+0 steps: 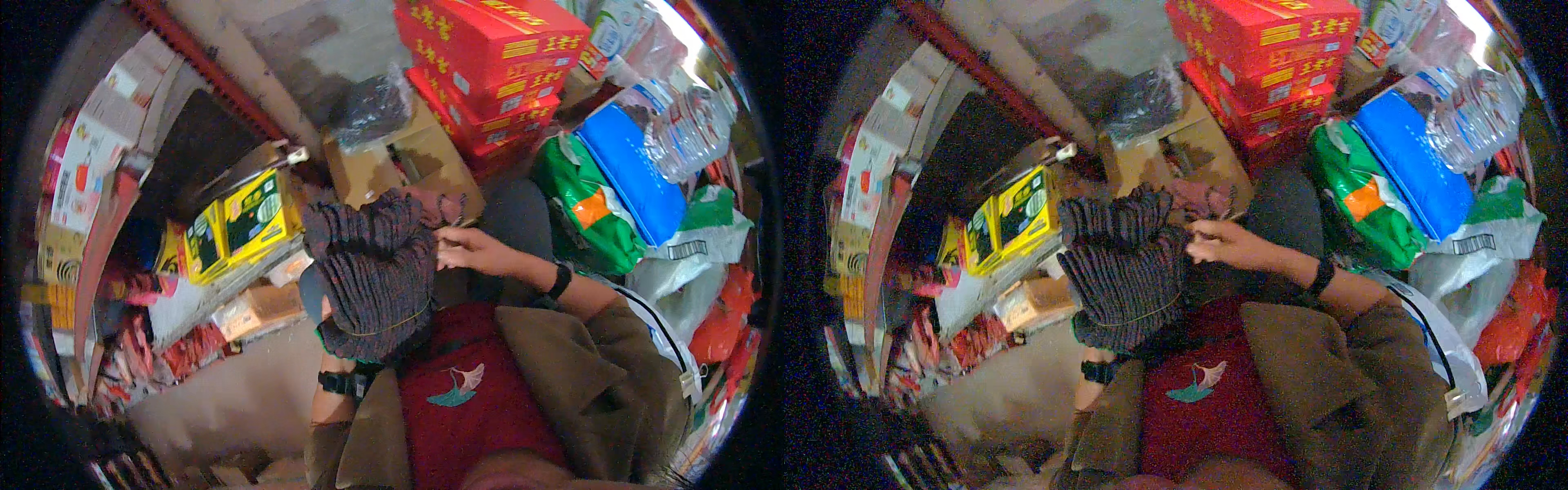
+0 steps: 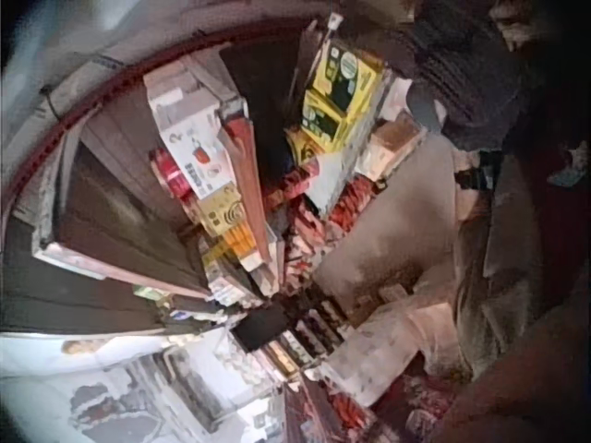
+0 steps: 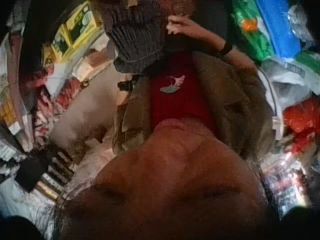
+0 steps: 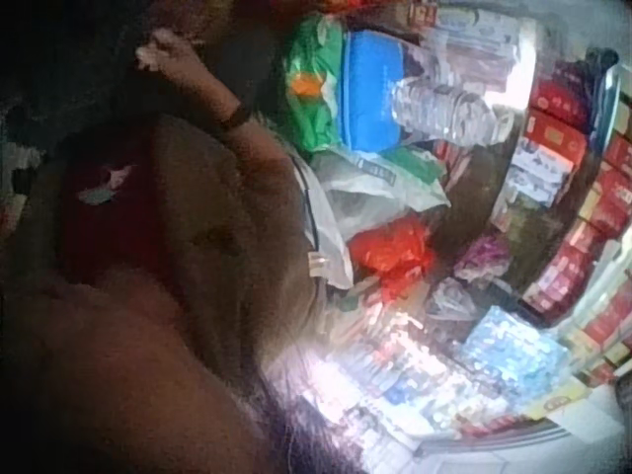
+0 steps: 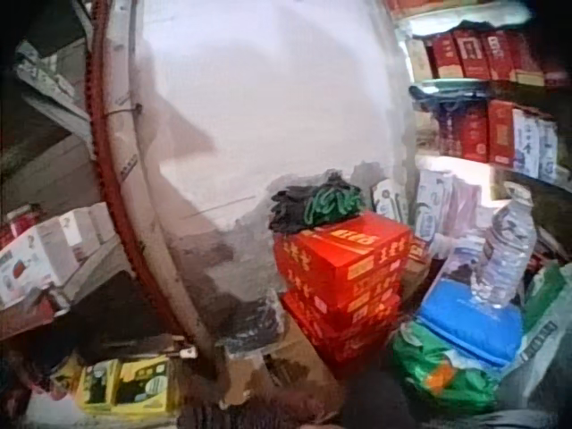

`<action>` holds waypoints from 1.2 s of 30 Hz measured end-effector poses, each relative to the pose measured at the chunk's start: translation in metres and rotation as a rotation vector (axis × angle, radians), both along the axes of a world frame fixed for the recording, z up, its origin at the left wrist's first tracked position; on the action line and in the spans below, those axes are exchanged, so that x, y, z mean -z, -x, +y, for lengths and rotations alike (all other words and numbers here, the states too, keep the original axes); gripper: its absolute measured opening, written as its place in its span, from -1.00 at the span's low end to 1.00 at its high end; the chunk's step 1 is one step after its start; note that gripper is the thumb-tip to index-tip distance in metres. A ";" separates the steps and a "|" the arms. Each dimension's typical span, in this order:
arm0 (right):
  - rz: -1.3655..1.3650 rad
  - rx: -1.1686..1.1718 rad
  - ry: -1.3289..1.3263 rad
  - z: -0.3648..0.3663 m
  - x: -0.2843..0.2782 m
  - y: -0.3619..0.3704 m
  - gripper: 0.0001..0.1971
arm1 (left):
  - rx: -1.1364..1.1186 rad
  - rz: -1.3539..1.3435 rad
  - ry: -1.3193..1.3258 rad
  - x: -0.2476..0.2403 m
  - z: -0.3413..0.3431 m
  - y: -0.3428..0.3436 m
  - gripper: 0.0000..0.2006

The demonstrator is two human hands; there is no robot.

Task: The person inspects and bundles work gloves with green trim using a rubber band. They pick up gloves from a shelf, align them, wrap a rubber band around the stack, and place the bundle on a red box. The process repeats with additional gloves.

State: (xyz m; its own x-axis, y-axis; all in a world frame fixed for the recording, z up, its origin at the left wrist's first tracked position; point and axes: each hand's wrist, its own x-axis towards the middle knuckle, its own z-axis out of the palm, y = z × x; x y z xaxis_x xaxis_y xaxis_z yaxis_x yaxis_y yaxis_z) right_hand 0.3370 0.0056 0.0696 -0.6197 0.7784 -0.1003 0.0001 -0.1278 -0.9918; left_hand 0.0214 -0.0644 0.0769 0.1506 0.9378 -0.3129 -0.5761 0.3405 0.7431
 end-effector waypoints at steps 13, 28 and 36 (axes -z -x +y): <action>0.211 0.161 0.082 0.012 -0.023 -0.006 -0.14 | 0.133 -0.134 -0.025 0.001 0.071 -0.038 -0.37; 0.169 0.374 -0.279 0.030 -0.116 -0.040 0.10 | 0.298 0.504 -0.569 -0.131 0.139 -0.111 -0.14; 0.395 0.566 -0.210 0.040 -0.163 -0.047 -0.13 | 0.331 0.569 -0.745 -0.196 0.167 -0.152 -0.10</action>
State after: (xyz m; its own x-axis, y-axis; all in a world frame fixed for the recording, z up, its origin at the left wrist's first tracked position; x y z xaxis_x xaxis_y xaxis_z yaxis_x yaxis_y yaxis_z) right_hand 0.3836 0.0453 0.2330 -0.0748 0.9691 0.2349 -0.3733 0.1912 -0.9078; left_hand 0.1734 0.1030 0.2725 0.4504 0.8622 0.2320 -0.0274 -0.2464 0.9688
